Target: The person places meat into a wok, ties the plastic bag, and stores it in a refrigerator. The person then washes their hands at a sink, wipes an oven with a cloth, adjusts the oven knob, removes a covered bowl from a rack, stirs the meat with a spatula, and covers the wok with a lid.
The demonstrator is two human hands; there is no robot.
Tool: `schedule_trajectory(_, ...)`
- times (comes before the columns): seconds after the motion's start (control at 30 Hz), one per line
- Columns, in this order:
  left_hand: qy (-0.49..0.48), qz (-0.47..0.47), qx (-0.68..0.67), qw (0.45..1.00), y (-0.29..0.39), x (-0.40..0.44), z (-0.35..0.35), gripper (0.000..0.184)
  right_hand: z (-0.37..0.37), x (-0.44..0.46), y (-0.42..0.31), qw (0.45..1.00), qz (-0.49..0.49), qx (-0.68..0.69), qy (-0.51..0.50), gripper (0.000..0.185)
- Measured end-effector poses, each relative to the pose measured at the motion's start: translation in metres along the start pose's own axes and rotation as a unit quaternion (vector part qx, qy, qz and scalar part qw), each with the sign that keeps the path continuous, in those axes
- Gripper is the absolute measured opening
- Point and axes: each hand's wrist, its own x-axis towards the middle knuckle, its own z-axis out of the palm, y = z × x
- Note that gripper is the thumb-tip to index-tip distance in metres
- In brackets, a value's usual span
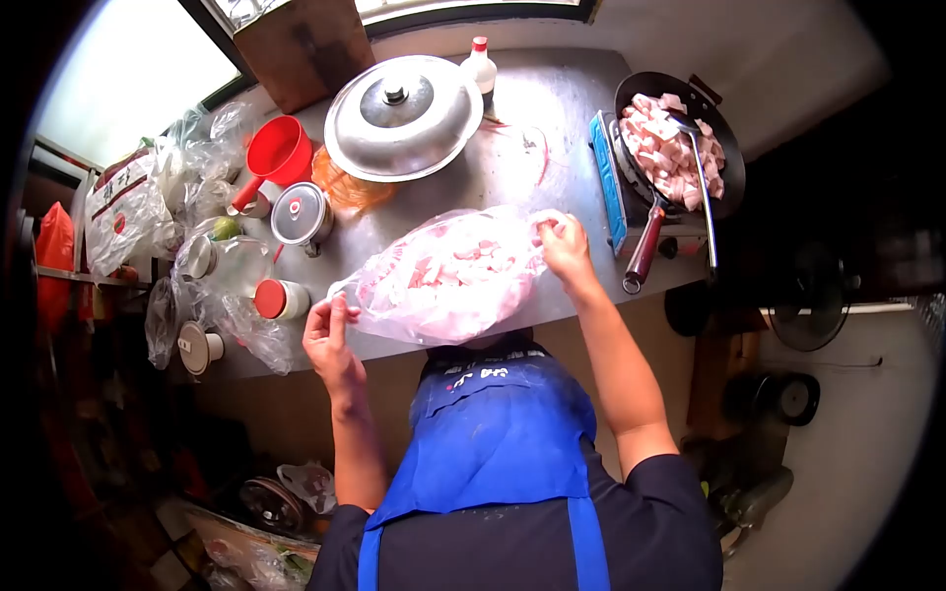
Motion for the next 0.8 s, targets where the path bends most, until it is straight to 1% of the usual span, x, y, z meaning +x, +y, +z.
schedule_trajectory(0.07,-0.008,0.011,-0.019,1.000,0.005,0.006,0.005,0.012,0.000,-0.002,0.004,0.991,-0.010,0.089,-0.101,0.021)
schedule_trajectory(0.1,-0.018,0.016,-0.027,0.999,0.016,0.003,0.013,0.010,-0.001,-0.015,0.008,0.991,-0.003,0.090,-0.100,0.021)
schedule_trajectory(0.13,-0.047,0.017,0.000,0.999,0.026,-0.001,0.019,0.015,0.002,-0.024,0.009,0.987,-0.117,-0.048,-0.100,0.021)
schedule_trajectory(0.17,-0.050,0.021,0.002,0.999,0.034,-0.009,0.024,0.015,0.006,-0.030,0.008,0.951,-0.231,-0.184,-0.095,0.021)
schedule_trajectory(0.2,-0.108,0.052,-0.007,0.993,0.041,-0.019,0.030,0.015,0.003,-0.037,-0.005,0.921,-0.289,-0.177,-0.192,0.025)
schedule_trajectory(0.23,-0.165,0.083,-0.018,0.983,0.048,-0.026,0.038,0.015,-0.002,-0.045,-0.021,0.921,-0.291,-0.177,-0.188,0.025)
schedule_trajectory(0.27,-0.203,0.133,-0.033,0.970,0.057,-0.031,0.046,0.015,-0.010,-0.055,-0.037,0.911,-0.314,-0.205,-0.173,0.027)
schedule_trajectory(0.3,-0.208,0.129,-0.033,0.969,0.057,-0.032,0.049,0.015,-0.017,-0.063,-0.047,0.900,-0.333,-0.232,-0.158,0.029)
schedule_trajectory(0.33,-0.196,0.163,-0.044,0.966,0.057,-0.030,0.051,0.013,-0.027,-0.064,-0.050,0.908,-0.336,-0.237,-0.079,0.033)
schedule_trajectory(0.37,-0.183,0.197,-0.055,0.962,0.057,-0.027,0.053,0.012,-0.036,-0.065,-0.053,0.910,-0.332,-0.237,-0.076,0.033)
schedule_trajectory(0.43,-0.159,0.147,-0.037,0.976,0.038,-0.008,0.049,0.008,-0.052,-0.066,-0.055,0.967,-0.200,-0.146,-0.058,0.037)
schedule_trajectory(0.47,-0.159,0.154,-0.037,0.974,0.021,0.001,0.043,0.006,-0.058,-0.067,-0.052,0.968,-0.196,-0.137,-0.080,0.033)
schedule_trajectory(0.5,-0.161,0.161,-0.039,0.973,0.017,0.006,0.044,0.012,-0.060,-0.070,-0.055,0.969,-0.193,-0.134,-0.077,0.033)
schedule_trajectory(0.53,-0.167,0.160,-0.036,0.972,0.014,0.009,0.044,0.012,-0.063,-0.076,-0.060,0.981,-0.119,-0.032,-0.149,0.030)
schedule_trajectory(0.57,-0.190,0.098,-0.112,0.971,0.012,0.011,0.046,0.020,-0.066,-0.082,-0.063,0.973,-0.042,0.072,-0.217,0.027)
schedule_trajectory(0.6,-0.208,0.033,-0.186,0.960,0.011,0.011,0.046,0.029,-0.065,-0.083,-0.062,0.967,-0.013,0.105,-0.230,0.022)
schedule_trajectory(0.63,-0.209,0.029,-0.184,0.960,0.010,0.014,0.049,0.029,-0.063,-0.082,-0.064,0.966,-0.017,0.127,-0.223,0.022)
schedule_trajectory(0.7,-0.284,0.028,-0.096,0.954,0.008,0.033,0.062,0.043,-0.054,-0.076,-0.066,0.983,-0.048,0.066,-0.163,0.021)
schedule_trajectory(0.73,-0.312,0.047,-0.012,0.949,-0.001,0.046,0.066,0.044,-0.054,-0.077,-0.072,0.982,-0.050,0.064,-0.168,0.021)
schedule_trajectory(0.77,-0.359,0.054,0.007,0.932,-0.013,0.058,0.074,0.050,-0.055,-0.079,-0.083,0.984,-0.063,-0.015,-0.165,0.019)
schedule_trajectory(0.8,-0.382,0.018,0.006,0.924,-0.023,0.063,0.084,0.055,-0.054,-0.081,-0.090,0.980,-0.076,-0.094,-0.161,0.018)
